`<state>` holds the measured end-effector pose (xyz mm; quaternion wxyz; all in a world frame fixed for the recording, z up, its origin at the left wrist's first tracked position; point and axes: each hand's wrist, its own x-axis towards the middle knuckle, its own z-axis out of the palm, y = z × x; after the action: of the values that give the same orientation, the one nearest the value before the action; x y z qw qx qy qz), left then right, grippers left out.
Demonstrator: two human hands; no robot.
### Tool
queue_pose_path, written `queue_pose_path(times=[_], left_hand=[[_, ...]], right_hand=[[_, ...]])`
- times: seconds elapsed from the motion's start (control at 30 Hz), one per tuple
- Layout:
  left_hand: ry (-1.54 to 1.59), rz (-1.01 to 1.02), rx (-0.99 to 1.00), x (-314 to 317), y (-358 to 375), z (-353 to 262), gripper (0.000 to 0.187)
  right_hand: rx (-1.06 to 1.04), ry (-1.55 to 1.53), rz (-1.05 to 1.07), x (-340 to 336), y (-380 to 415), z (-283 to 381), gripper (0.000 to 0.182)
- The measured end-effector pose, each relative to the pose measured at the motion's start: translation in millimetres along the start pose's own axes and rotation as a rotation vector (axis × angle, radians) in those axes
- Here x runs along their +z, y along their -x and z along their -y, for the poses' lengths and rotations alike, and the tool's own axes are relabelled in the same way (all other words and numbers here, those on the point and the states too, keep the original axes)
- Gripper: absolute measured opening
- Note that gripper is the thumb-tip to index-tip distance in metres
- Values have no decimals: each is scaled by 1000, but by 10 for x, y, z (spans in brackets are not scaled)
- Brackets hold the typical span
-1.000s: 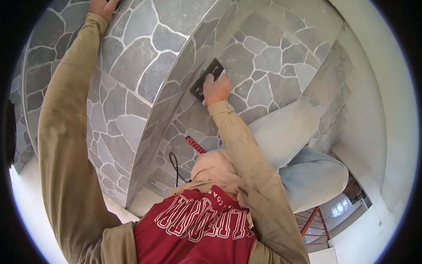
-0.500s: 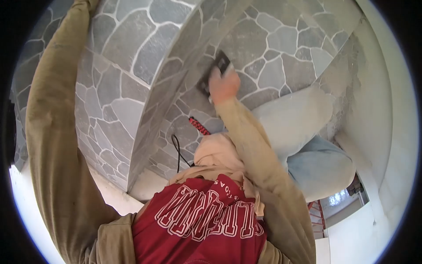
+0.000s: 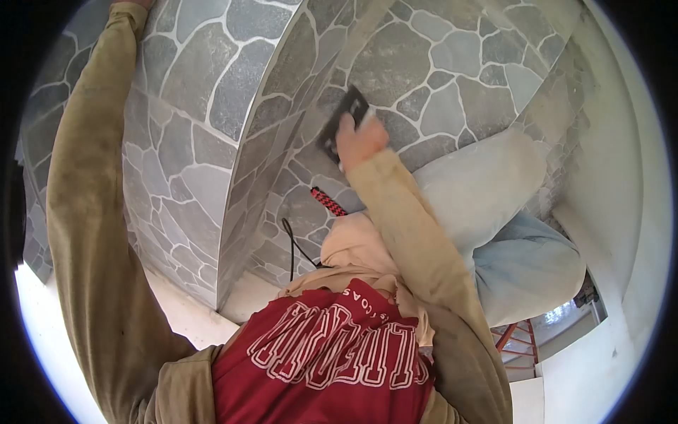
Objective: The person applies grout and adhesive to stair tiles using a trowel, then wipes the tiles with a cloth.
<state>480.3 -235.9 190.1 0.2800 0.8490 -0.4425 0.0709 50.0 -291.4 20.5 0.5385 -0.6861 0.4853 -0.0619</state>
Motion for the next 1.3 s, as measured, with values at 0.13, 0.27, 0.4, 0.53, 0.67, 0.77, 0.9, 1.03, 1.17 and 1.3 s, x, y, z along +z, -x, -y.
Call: queue_pose_path(times=[0.13,0.27,0.4,0.53,0.67,0.77,0.9,1.03,1.17,1.3], left_hand=[[17,-21,-5,1,68,-164,49],[-105,40,-69,-73,26,-259,49],[-84,21,-94,-33,13,-232,49],[-52,2,-70,-34,19,-183,51],[-2,-52,44,43,-20,-130,47],[268,-20,-80,50,9,-30,32],[-134,-7,-26,-12,-32,241,48],[-121,-28,-69,12,-43,258,50],[-172,49,-67,-3,-96,265,49],[-95,-49,-29,32,-85,209,45]], right_hand=[[78,166,6,227,-104,-36,38],[100,87,62,103,23,53,40],[175,257,69,144,-29,164,37],[6,-33,-168,113,-255,209,36],[13,-50,-125,-338,-522,18,29],[-17,155,-207,-76,-788,454,28],[6,201,-258,13,-891,426,29],[-70,103,-228,-35,-1005,257,31],[30,173,-216,-60,-1004,449,29],[11,-8,-233,-193,-962,348,31]])
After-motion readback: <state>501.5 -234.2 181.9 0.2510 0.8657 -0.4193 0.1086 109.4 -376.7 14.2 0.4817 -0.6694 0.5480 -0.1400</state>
